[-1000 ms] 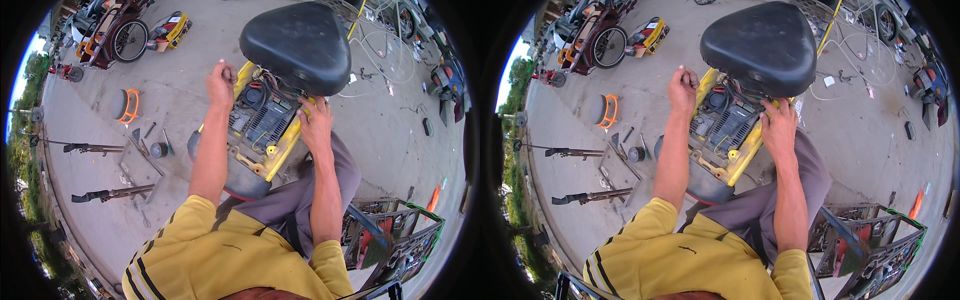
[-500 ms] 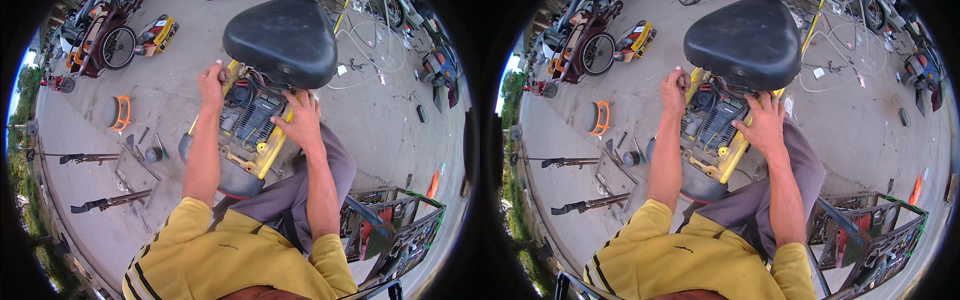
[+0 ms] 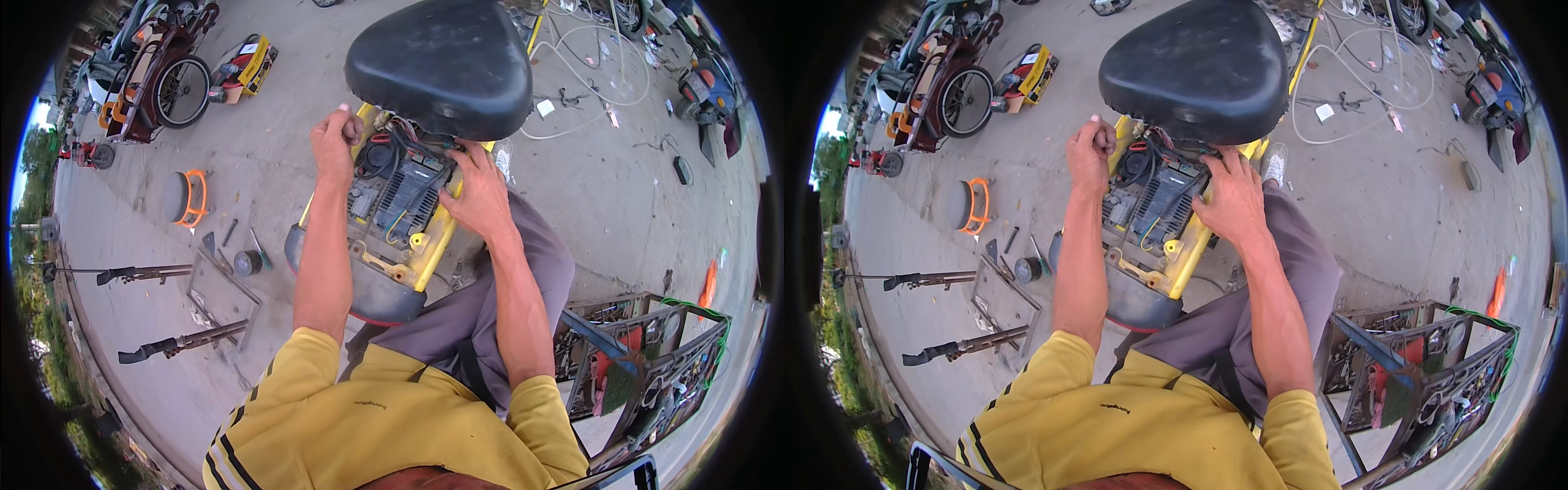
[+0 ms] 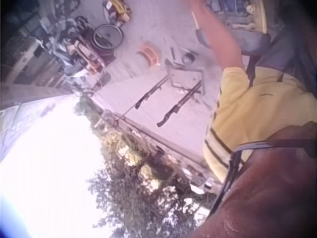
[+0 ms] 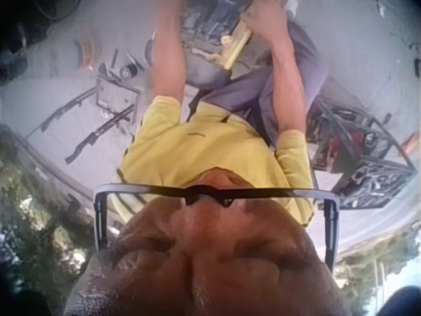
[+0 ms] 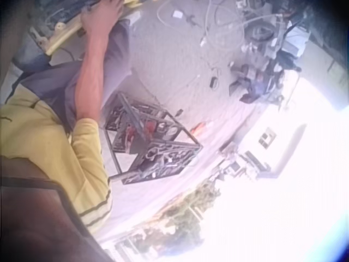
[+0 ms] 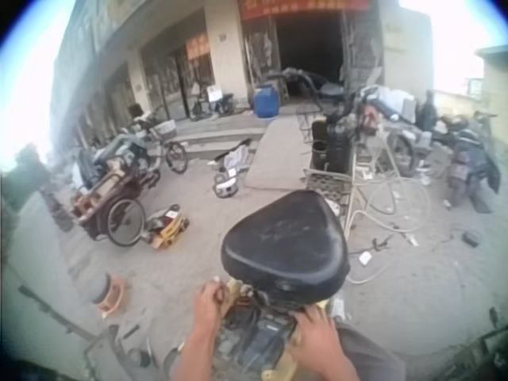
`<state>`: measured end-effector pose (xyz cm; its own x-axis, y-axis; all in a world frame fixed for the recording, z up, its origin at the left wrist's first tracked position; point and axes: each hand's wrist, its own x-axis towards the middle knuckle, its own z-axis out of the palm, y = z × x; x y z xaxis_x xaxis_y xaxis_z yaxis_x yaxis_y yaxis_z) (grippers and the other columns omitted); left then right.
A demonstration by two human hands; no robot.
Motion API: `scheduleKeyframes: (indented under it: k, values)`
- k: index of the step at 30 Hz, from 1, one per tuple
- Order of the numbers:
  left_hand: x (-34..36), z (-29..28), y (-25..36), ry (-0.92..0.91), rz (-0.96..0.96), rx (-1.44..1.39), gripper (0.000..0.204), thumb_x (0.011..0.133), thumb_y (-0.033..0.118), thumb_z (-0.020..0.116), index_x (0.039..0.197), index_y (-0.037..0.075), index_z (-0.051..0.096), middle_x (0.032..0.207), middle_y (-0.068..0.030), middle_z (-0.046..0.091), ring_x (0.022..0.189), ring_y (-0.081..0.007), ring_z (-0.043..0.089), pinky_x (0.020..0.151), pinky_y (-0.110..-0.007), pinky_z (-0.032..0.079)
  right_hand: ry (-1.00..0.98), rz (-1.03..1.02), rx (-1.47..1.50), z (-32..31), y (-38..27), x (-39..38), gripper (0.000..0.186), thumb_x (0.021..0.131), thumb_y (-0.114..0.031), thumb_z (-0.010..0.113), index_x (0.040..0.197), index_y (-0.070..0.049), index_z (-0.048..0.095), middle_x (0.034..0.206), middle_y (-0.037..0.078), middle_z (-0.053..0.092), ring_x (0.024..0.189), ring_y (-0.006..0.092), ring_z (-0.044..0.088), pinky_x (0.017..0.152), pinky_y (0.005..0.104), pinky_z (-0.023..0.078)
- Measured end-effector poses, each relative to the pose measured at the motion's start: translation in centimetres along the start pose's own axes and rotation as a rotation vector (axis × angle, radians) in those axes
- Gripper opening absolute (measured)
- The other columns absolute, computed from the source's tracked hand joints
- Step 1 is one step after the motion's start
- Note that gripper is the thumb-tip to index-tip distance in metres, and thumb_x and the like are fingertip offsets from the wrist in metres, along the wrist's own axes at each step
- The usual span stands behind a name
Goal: The person works on the engine area of a yellow motorcycle, manipulating wires and components under the seat with both hands. The person continues to adjust and connect parts within the engine compartment.
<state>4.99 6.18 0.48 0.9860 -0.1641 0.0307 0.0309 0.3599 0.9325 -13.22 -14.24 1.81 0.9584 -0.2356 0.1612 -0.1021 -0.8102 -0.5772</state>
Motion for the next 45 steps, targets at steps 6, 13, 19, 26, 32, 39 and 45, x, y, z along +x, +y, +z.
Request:
scheduleKeyframes:
  k: [6, 13, 19, 26, 32, 39, 45]
  values:
    - [0.0, 0.1, -0.1, -0.012, 0.006, -0.017, 0.045, 0.103, 0.025, 0.066, 0.064, 0.009, 0.05, 0.069, -0.0093, 0.06, 0.066, -0.0146, 0.049, 0.064, -0.031, 0.036, 0.019, 0.038, 0.002, -0.3, -0.6, 0.3, 0.053, 0.076, -0.015, 0.083, 0.126, -0.004, 0.071, 0.148, 0.01, 0.055, 0.136, 0.0371, 0.055, 0.114, 0.053, 0.046]
    - [0.1, -0.1, 0.0, -0.018, 0.005, 0.022, 0.045, 0.104, 0.026, 0.066, 0.067, 0.011, 0.045, 0.072, -0.0087, 0.056, 0.067, -0.0173, 0.048, 0.064, -0.034, 0.038, 0.167, -0.015, -0.015, 0.1, 0.1, 0.3, 0.043, 0.077, -0.01, 0.084, 0.118, -0.007, 0.073, 0.139, 0.011, 0.058, 0.127, 0.0362, 0.059, 0.11, 0.0527, 0.045]
    - [0.2, -0.1, -0.2, -0.013, 0.006, 0.022, 0.044, 0.104, 0.026, 0.067, 0.067, 0.011, 0.046, 0.073, -0.0092, 0.057, 0.068, -0.0171, 0.049, 0.065, -0.033, 0.039, 0.104, -0.019, -0.032, 0.2, -1.2, -2.5, 0.017, 0.081, -0.01, 0.08, 0.098, -0.011, 0.078, 0.108, 0.006, 0.061, 0.104, 0.0286, 0.059, 0.092, 0.0466, 0.043]
    - [0.2, -0.2, -0.2, -0.04, 0.005, 0.027, 0.045, 0.104, 0.026, 0.066, 0.067, 0.011, 0.045, 0.073, -0.0093, 0.057, 0.069, -0.0173, 0.049, 0.066, -0.034, 0.039, 0.162, -0.127, -0.091, 1.5, -2.3, -4.0, 0.009, 0.08, -0.011, 0.08, 0.089, -0.011, 0.079, 0.096, 0.003, 0.06, 0.101, 0.0264, 0.059, 0.091, 0.0447, 0.042]
    - [0.1, -0.1, -0.1, -0.033, -0.003, 0.029, 0.045, 0.105, 0.025, 0.065, 0.067, 0.011, 0.045, 0.073, -0.0094, 0.056, 0.069, -0.0181, 0.048, 0.067, -0.035, 0.039, 0.069, -0.154, 0.054, 1.7, -2.4, -5.3, 0.005, 0.079, -0.012, 0.08, 0.084, -0.011, 0.078, 0.091, 0.002, 0.059, 0.094, 0.025, 0.058, 0.088, 0.0438, 0.042]
    - [0.0, 0.0, 0.0, -0.052, 0.004, 0.032, 0.044, 0.106, 0.024, 0.064, 0.068, 0.011, 0.045, 0.074, -0.009, 0.056, 0.069, -0.0179, 0.048, 0.066, -0.035, 0.039, 0.128, -0.138, 0.029, 1.7, -2.2, -4.4, 0.005, 0.079, -0.013, 0.081, 0.083, -0.012, 0.079, 0.09, 0.0, 0.061, 0.094, 0.0246, 0.059, 0.087, 0.0428, 0.04]
    - [0.2, -0.2, -0.3, -0.057, 0.0, 0.009, 0.042, 0.106, 0.023, 0.064, 0.068, 0.011, 0.047, 0.073, -0.0087, 0.057, 0.069, -0.018, 0.049, 0.066, -0.034, 0.039, 0.145, -0.011, 0.112, 0.7, -1.2, -2.8, 0.006, 0.081, -0.014, 0.079, 0.086, -0.011, 0.081, 0.092, 0.002, 0.062, 0.096, 0.0252, 0.061, 0.088, 0.0438, 0.041]
